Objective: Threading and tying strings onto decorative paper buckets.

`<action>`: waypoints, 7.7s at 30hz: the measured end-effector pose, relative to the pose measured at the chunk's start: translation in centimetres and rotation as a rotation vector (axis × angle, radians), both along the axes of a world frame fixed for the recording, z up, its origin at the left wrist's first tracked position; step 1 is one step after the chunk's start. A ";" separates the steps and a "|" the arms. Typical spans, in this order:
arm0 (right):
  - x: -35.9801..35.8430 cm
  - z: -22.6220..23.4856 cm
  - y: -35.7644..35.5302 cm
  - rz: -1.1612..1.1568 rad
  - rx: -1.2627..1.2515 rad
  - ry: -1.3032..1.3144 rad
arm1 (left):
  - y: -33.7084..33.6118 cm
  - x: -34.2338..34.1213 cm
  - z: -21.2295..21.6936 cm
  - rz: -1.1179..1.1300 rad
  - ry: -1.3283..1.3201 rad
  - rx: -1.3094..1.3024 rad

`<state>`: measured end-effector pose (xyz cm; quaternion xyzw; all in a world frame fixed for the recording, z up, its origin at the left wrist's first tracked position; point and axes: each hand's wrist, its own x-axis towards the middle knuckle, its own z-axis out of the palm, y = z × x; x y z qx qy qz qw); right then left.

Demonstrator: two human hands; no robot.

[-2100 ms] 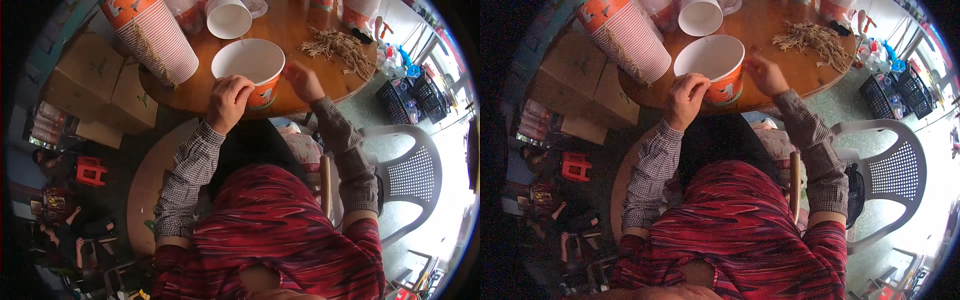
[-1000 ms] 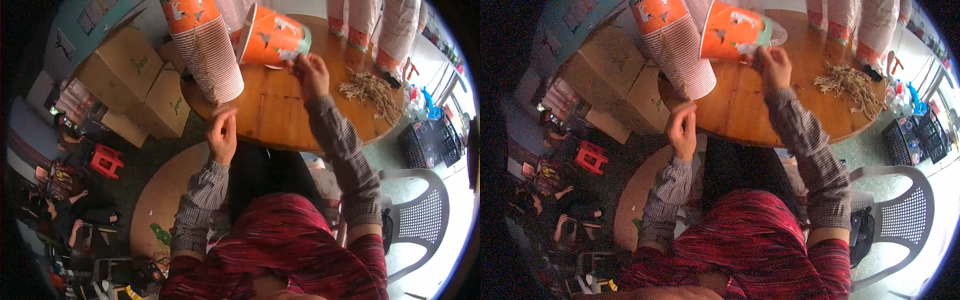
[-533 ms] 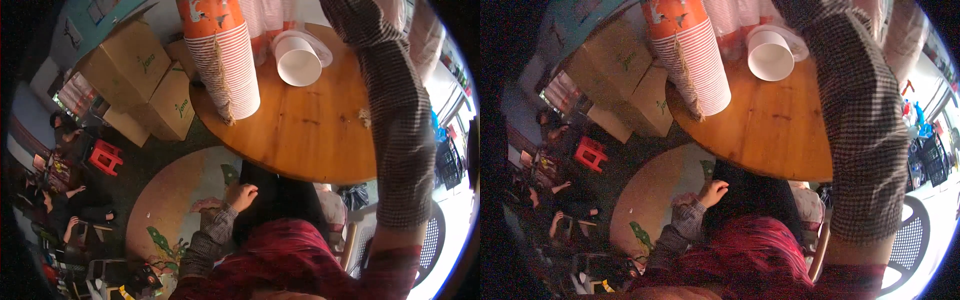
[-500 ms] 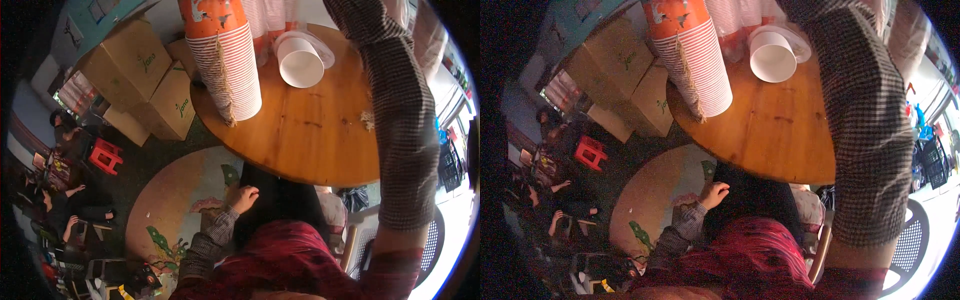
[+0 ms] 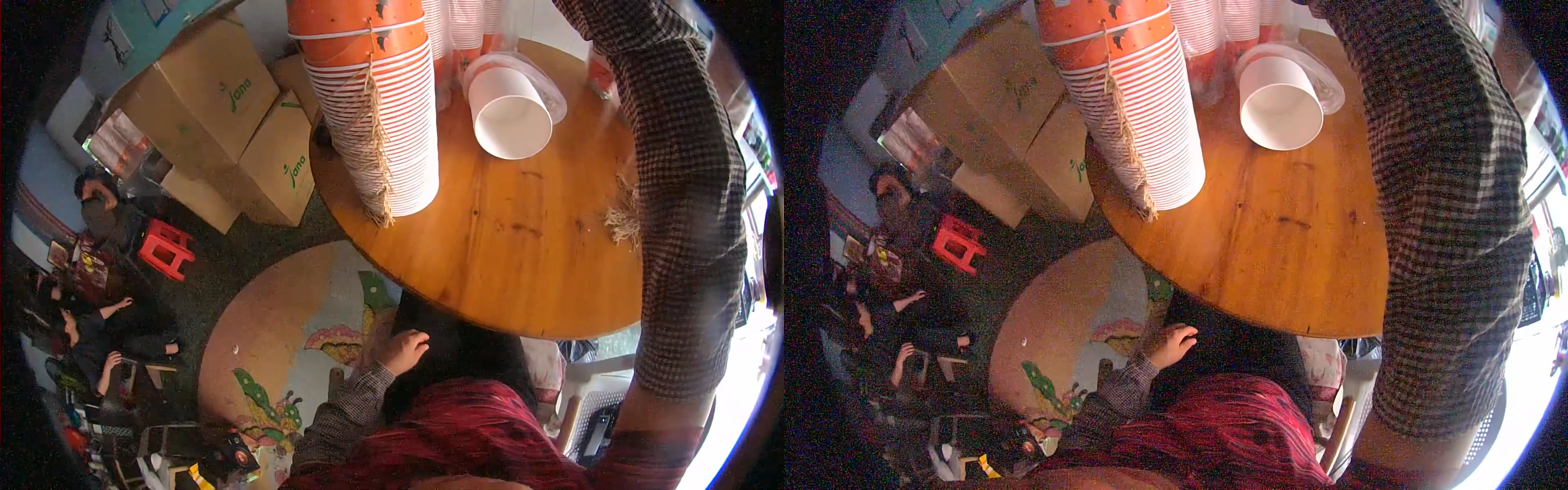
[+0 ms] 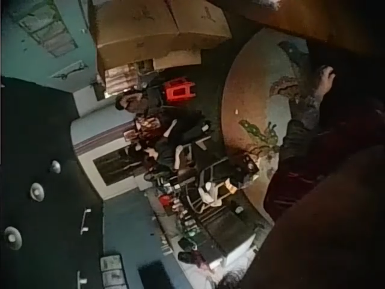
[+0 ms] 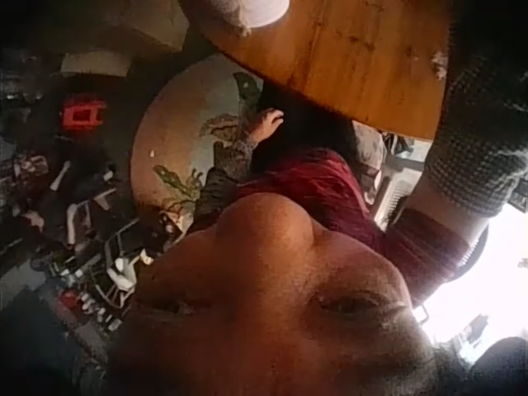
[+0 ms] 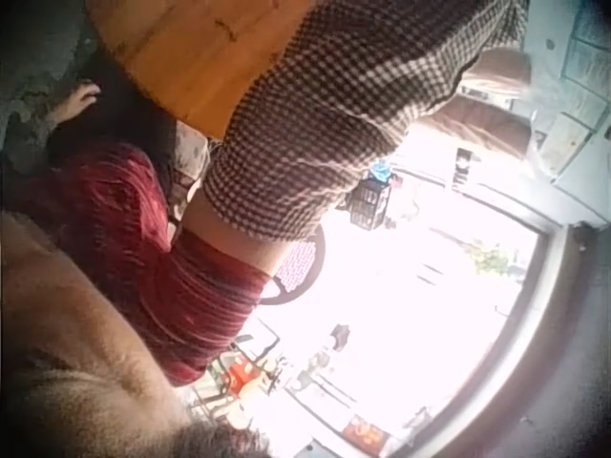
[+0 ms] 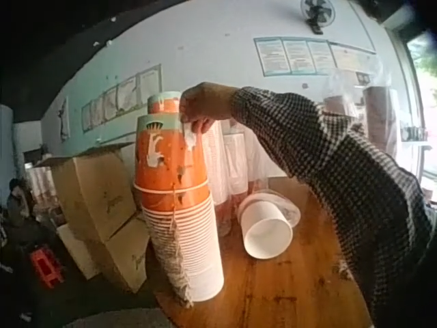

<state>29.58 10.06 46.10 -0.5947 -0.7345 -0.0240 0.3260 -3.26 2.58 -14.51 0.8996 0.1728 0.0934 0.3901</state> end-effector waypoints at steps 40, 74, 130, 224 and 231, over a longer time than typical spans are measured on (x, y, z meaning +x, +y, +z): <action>0.3 -2.2 0.6 0.029 0.054 0.059 | 15.6 13.8 39.2 0.469 -1.013 0.927; 0.8 -2.8 0.4 0.036 0.065 0.100 | 28.4 12.7 37.0 0.450 -0.758 -0.111; 26.3 -40.3 -30.0 -0.862 -0.084 0.279 | 7.5 37.7 15.1 0.046 -0.330 0.004; 10.1 -42.4 -17.7 -0.555 -0.002 0.850 | 5.4 33.2 17.8 -0.103 -0.445 -0.266; 11.8 -44.2 -15.9 -0.583 0.045 0.552 | 6.7 34.5 16.1 -0.033 -0.533 0.109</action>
